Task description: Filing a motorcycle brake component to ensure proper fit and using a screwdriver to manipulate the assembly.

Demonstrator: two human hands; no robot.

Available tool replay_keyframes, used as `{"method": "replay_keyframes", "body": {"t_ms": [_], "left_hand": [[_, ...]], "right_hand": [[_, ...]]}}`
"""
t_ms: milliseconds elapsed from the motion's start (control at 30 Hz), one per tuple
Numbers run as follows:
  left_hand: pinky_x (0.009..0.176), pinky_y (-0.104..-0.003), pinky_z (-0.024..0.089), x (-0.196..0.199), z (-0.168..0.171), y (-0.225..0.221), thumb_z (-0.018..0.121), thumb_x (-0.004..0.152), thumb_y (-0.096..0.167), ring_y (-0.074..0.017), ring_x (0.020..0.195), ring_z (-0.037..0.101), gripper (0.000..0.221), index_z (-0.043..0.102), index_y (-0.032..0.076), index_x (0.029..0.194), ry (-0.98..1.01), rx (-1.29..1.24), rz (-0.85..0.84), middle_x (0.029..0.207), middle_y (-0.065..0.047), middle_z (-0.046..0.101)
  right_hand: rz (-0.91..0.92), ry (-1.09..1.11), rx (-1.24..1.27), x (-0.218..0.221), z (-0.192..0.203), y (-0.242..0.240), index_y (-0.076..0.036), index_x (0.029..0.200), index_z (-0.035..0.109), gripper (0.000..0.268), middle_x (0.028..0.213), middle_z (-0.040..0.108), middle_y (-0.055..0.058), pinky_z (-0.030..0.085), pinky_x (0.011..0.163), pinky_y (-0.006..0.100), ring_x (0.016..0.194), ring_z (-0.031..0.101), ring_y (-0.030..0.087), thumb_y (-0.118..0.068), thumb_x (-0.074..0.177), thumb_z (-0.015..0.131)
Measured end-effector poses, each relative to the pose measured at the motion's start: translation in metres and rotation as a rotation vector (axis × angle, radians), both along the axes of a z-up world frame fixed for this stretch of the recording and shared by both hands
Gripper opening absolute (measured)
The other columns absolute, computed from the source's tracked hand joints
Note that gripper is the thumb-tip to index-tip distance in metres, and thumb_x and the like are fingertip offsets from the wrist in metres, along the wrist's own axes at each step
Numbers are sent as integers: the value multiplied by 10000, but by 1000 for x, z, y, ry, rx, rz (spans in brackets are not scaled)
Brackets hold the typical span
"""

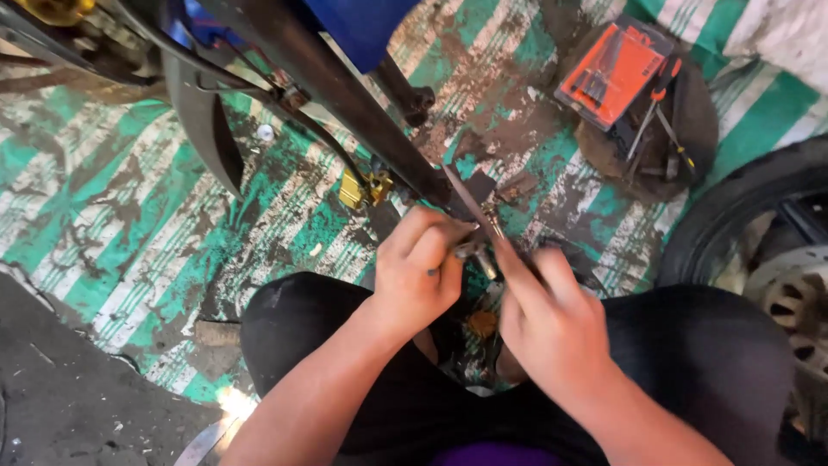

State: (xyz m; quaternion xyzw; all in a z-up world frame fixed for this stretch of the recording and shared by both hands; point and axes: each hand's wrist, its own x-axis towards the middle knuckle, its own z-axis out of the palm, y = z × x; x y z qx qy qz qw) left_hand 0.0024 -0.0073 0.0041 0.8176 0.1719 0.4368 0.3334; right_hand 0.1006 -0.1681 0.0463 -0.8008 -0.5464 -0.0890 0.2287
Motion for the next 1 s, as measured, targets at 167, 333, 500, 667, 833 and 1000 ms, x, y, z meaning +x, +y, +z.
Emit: {"method": "replay_keyframes", "body": {"t_ms": [167, 333, 500, 667, 833, 1000], "left_hand": [[637, -340, 534, 4, -1, 9, 767, 878, -120, -242, 746, 673, 175, 758, 8, 997, -11, 36, 88, 949, -106, 693], [669, -353, 544, 5, -2, 2, 749, 825, -143, -268, 777, 669, 270, 724, -9, 1059, -3, 16, 17, 1037, -128, 702], [680, -355, 532, 7, 0, 7, 723, 839, -170, -283, 779, 650, 272, 721, -31, 1072, -11, 27, 64, 1060, -147, 701], [706, -371, 566, 6, 0, 0, 723, 811, -149, -297, 820, 685, 331, 749, -9, 1110, 50, 46, 16, 1073, -134, 691], [659, -353, 533, 8, -1, 2, 745, 839, -140, -272, 765, 656, 230, 743, -22, 1037, 19, 57, 65, 1031, -131, 692], [643, -447, 640, 17, -9, 1, 655, 905, -80, -362, 706, 698, 139, 747, 23, 889, -99, 231, 76, 857, -117, 684]], "right_hand": [[5, 74, -7, -8, 6, -4, -21, 1332, 796, 470, 958, 578, 68, 500, 511, 402, 558, 559, 247, 88, 877, 745], [-23, 92, 11, 0, -2, 6, -25, 1352, 797, 468, 1010, 613, 78, 487, 499, 396, 553, 573, 246, 83, 898, 757], [9, 100, 32, -2, 2, 2, -14, 1391, 765, 509, 1022, 625, 79, 498, 524, 395, 589, 595, 241, 106, 897, 752], [-9, 119, 38, 5, -1, 14, -13, 1384, 788, 480, 997, 590, 83, 488, 501, 394, 562, 563, 248, 99, 920, 733], [-18, 87, 9, 1, -3, -10, -22, 1379, 774, 507, 975, 594, 71, 482, 486, 410, 531, 558, 259, 94, 886, 747], [-30, -109, 90, 12, -12, 6, -149, 1323, 827, 380, 894, 538, 10, 553, 479, 385, 578, 651, 279, -43, 1011, 639]]}}
